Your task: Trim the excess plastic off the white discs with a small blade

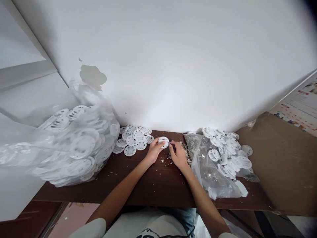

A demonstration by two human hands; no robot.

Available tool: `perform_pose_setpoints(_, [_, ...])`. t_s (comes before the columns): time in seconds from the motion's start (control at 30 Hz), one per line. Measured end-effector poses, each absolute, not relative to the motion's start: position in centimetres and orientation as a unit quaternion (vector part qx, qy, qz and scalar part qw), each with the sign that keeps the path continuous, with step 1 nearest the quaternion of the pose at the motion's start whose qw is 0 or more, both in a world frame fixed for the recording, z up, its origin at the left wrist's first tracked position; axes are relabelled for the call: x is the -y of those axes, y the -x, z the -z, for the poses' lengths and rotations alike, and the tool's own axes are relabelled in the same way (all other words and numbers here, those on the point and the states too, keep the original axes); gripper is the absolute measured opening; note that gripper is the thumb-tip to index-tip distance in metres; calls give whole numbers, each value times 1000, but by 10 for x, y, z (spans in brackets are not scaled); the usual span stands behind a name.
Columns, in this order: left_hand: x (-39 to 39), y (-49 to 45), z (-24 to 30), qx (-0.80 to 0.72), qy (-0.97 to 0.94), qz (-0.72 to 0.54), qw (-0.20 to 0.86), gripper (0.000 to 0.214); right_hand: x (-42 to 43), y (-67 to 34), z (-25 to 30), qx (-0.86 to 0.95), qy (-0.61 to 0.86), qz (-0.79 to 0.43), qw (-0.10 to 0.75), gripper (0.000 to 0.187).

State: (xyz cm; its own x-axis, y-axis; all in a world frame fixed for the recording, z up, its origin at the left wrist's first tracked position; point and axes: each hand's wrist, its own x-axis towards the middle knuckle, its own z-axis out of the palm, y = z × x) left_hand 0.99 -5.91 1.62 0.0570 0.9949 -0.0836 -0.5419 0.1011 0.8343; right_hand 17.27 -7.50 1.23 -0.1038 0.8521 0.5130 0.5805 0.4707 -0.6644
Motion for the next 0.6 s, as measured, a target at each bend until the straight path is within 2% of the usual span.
perform_pose_setpoints(0.2, [57,-6,-17,-403,-398,-569,597,48,77,-172,-12,730,512,-117,437,26])
perform_pose_setpoints(0.4, [54,-3,-12,-409,-478,-564,536,40,78,-174,-12,749,506,-66,423,25])
perform_pose_setpoints(0.6, [55,2,-14,-456,-585,-528,413,31,77,-177,-5,784,485,-32,385,26])
